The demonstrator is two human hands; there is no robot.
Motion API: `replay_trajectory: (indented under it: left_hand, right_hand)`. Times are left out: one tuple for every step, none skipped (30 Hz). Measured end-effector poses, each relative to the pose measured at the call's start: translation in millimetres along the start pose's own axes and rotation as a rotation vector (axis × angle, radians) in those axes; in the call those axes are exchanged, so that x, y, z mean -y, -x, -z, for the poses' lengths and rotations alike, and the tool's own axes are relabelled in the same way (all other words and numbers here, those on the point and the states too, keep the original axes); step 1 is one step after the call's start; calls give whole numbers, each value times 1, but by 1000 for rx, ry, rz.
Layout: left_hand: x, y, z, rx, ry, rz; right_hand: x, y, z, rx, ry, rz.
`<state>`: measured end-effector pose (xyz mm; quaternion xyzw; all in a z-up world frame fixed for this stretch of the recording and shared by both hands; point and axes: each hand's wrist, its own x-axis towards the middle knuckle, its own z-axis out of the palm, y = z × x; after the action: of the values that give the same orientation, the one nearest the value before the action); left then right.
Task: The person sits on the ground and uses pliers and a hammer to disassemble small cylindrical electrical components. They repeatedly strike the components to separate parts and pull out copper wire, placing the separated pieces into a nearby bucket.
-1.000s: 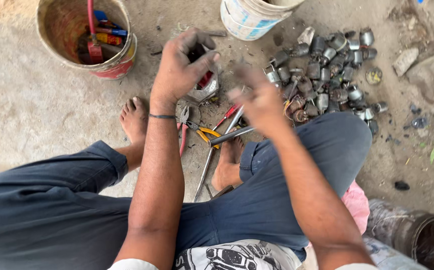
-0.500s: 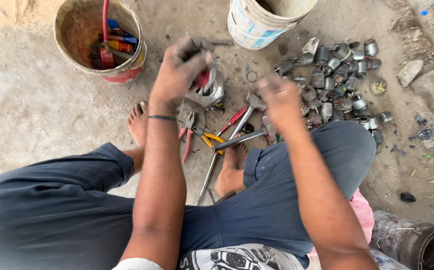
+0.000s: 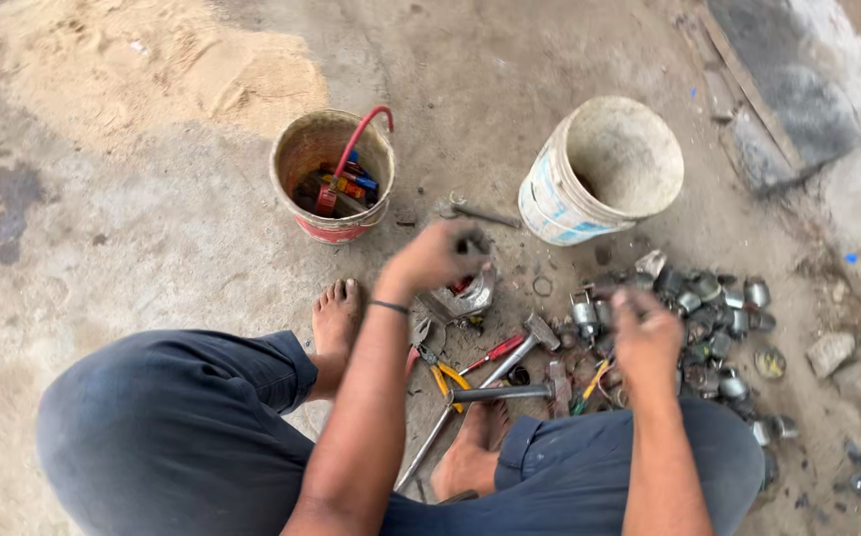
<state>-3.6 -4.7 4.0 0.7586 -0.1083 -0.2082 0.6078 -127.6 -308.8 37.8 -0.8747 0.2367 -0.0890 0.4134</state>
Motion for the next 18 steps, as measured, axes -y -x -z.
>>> replay_trajectory:
  left_hand:
    - [-5, 0, -8, -160, -296, -23]
    - [-10, -2, -15, -319, -595, -43]
    - [-12, -1, -23, -328, -513, -90]
    - [-15, -2, -30, -334, -434, -143]
    - [-18, -5, -37, -339, -355, -198]
    - [-21, -7, -46, -254, -286, -180]
    - [-23, -10, -54, -169, -218, -162]
    - [-23, -10, -61, -138, -134, -248]
    - [-23, -9, -65, -106, -50, -333]
    - [-22, -10, -66, -16, -49, -410]
    - [-21, -11, -65, 75, -50, -484]
    - [-19, -12, -67, 170, -42, -559]
    - [-16, -13, -69, 112, -120, -543]
    - [-14, -15, -73, 53, -191, -526]
    - [-11, -17, -78, -5, -262, -508]
    - [-7, -19, -81, -159, -247, -403]
    - [-3, -19, -85, -312, -231, -297]
    - [0, -21, -82, -475, -220, -193]
  right_hand:
    - [5, 6, -2, -112, 250, 258]
    - [11, 16, -5, -225, 492, 519]
    - [19, 29, -10, -335, 731, 782]
    - [27, 39, -15, -278, 671, 774]
    - [36, 46, -21, -221, 612, 765]
    - [43, 53, -27, -159, 554, 745]
    - [49, 53, -31, 8, 351, 638]
    - [52, 53, -37, 177, 145, 526]
    - [54, 51, -41, 344, -61, 408]
    - [54, 46, -44, 362, -61, 296]
    - [52, 41, -47, 381, -60, 184]
    - [47, 38, -46, 398, -50, 70]
    - [40, 37, -46, 348, 2, 96]
    - [31, 38, -43, 297, 61, 121]
    - [22, 39, -39, 246, 120, 147]
    - [14, 43, -41, 276, 133, 199]
    - [8, 45, -40, 307, 146, 250]
    - [6, 42, -42, 341, 154, 314]
